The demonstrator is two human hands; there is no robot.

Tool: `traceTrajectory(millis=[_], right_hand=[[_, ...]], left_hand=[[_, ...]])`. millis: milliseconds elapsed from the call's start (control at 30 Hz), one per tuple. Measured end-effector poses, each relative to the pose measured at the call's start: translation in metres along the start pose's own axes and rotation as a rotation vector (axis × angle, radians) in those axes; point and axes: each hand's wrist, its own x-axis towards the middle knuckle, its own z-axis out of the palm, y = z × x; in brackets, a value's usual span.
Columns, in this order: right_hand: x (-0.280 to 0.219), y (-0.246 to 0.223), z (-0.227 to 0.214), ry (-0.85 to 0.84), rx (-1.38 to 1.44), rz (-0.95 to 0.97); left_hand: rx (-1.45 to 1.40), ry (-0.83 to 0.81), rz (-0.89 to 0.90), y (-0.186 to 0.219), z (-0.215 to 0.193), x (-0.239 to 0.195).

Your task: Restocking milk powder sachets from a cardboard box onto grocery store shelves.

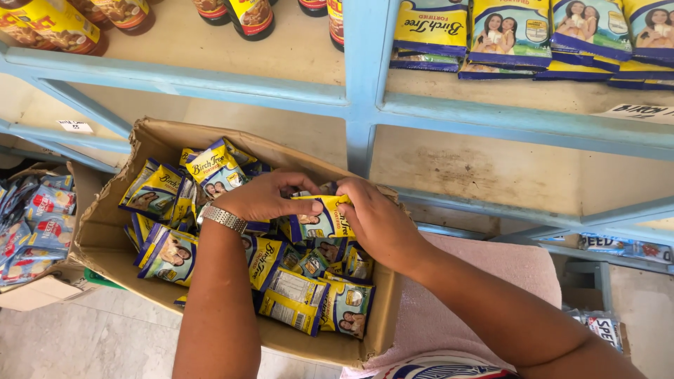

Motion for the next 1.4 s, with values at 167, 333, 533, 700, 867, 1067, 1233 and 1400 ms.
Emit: traceTrajectory(millis=[167, 333, 533, 700, 867, 1067, 1233, 1400], right_hand=[[-0.001, 0.002, 0.000, -0.036, 0.029, 0.090], [0.001, 0.002, -0.004, 0.039, 0.057, 0.040], [-0.002, 0.015, -0.001, 0.072, 0.219, 0.159], [-0.004, 0.012, -0.007, 0.161, 0.121, -0.043], [-0.005, 0.003, -0.010, 0.129, -0.018, -0.162], [-0.002, -0.004, -0.010, 0.030, 0.224, 0.019], [-0.003, 0.002, -0.009, 0.034, 0.181, 0.060], [-0.001, 0.006, -0.009, 0.084, 0.226, 0.058]], left_hand=[[0.234, 0.048, 0.082, -0.004, -0.005, -0.001], [-0.016, -0.128, 0.089, -0.013, -0.011, 0.001], [-0.198, -0.168, 0.106, -0.042, -0.013, 0.017], [-0.445, -0.043, 0.277, -0.017, -0.019, 0.000], [-0.571, 0.018, 0.428, -0.010, -0.015, -0.009], [-0.440, 0.222, 0.456, -0.011, -0.007, 0.001], [-0.362, 0.189, 0.358, 0.004, -0.002, -0.002], [-0.320, 0.238, 0.365, 0.002, -0.001, 0.001]])
